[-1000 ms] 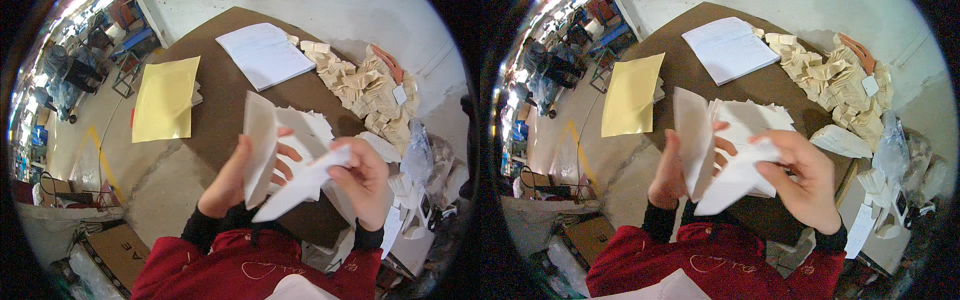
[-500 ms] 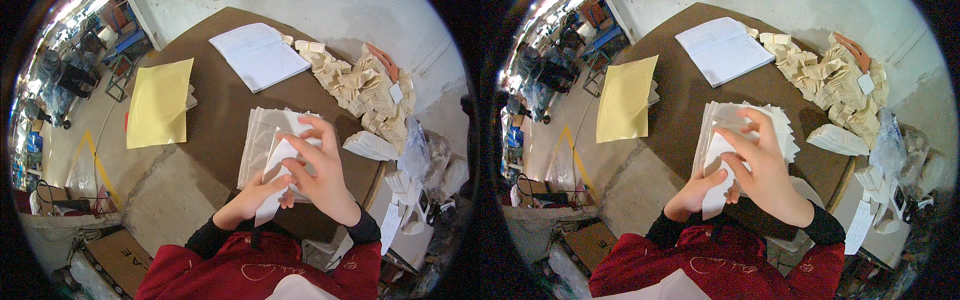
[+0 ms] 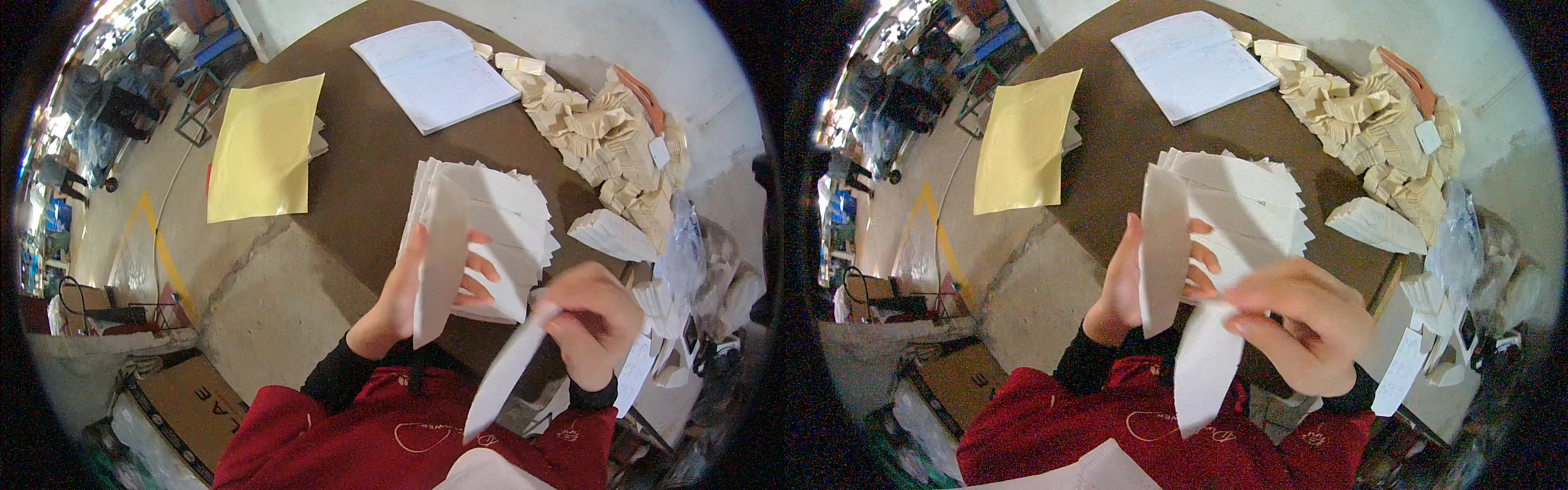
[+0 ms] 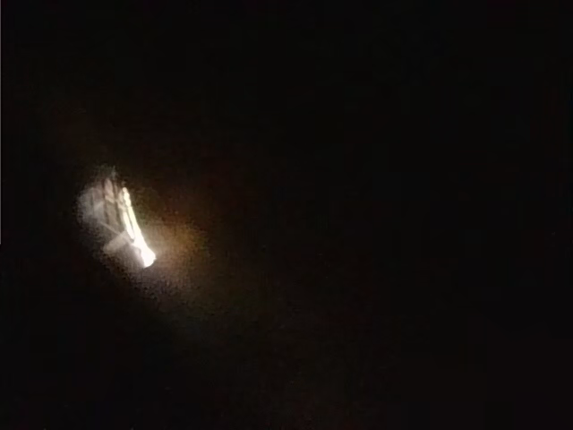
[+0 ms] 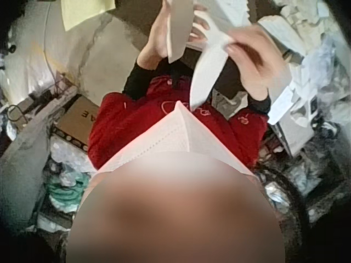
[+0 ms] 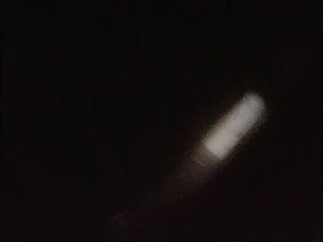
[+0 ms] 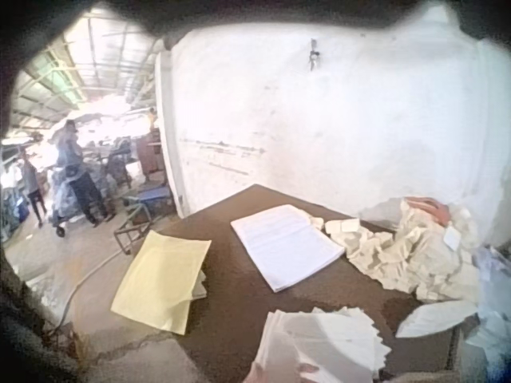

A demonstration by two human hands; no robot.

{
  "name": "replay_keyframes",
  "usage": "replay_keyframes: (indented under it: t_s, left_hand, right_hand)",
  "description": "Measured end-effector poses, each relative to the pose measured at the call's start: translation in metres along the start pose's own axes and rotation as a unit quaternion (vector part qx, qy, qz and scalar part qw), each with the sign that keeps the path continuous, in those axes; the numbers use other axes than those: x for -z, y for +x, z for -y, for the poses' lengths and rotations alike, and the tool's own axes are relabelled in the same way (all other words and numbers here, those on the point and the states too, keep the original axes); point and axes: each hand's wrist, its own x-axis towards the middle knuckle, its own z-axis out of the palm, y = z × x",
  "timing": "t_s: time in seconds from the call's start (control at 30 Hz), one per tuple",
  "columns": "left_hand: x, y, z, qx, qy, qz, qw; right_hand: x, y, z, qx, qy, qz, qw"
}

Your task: The person repeatedly folds white paper pieces by hand at a table, separating them from a stack and placing folded pieces into a growing pile. The person also handles yellow paper sheets and a notebook on the table.

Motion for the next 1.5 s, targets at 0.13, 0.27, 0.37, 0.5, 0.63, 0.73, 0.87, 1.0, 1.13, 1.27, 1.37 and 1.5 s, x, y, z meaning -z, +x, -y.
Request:
replay_keyframes:
  t_s: [0.13,0.27,0.37,0.5,0.63,0.73,0.87,1.0,1.13,1.27,1.37,1.5]
  left_hand:
    - [-0.010,-0.008,0.017,0.000,-0.015,0.118,0.993]
    - [-0.013,-0.014,0.021,0.036,0.009,0.091,0.995]
    - [-0.014,-0.017,0.020,0.052,0.048,0.099,0.993]
    - [-0.013,-0.018,0.023,0.061,0.094,0.074,0.991]
    - [-0.010,-0.013,0.028,0.013,0.103,0.099,0.990]
    - [-0.010,-0.011,0.029,0.001,0.149,0.086,0.985]
    - [-0.013,-0.013,0.029,0.014,0.177,0.061,0.982]
    - [-0.012,-0.012,0.032,0.026,0.169,0.046,0.984]
    - [-0.010,-0.008,0.035,-0.003,0.297,0.027,0.954]
    - [-0.008,-0.009,0.039,-0.026,0.374,0.003,0.927]
    - [-0.003,-0.009,0.043,-0.018,0.366,0.028,0.930]
    - [0.002,-0.012,0.045,0.016,0.252,0.081,0.964]
  right_hand:
    - [-0.018,0.001,-0.018,-0.221,0.069,-0.008,0.973]
    - [-0.028,0.003,-0.030,-0.195,0.060,-0.045,0.978]
    - [-0.027,0.004,-0.030,-0.192,0.041,-0.042,0.980]
    - [-0.027,0.003,-0.030,-0.210,0.047,-0.034,0.976]
    - [-0.029,0.002,-0.034,-0.208,0.046,-0.055,0.975]
    - [-0.030,0.001,-0.037,-0.176,0.030,-0.068,0.982]
    - [-0.028,-0.001,-0.040,-0.195,-0.001,-0.055,0.979]
    - [-0.030,-0.004,-0.043,-0.186,-0.040,-0.058,0.980]
    - [-0.032,-0.006,-0.042,-0.129,-0.151,-0.040,0.979]
    - [-0.028,-0.004,-0.037,-0.162,-0.120,-0.019,0.979]
    - [-0.018,-0.003,-0.034,-0.108,-0.241,0.014,0.964]
    - [-0.012,-0.010,-0.035,-0.097,-0.239,0.052,0.965]
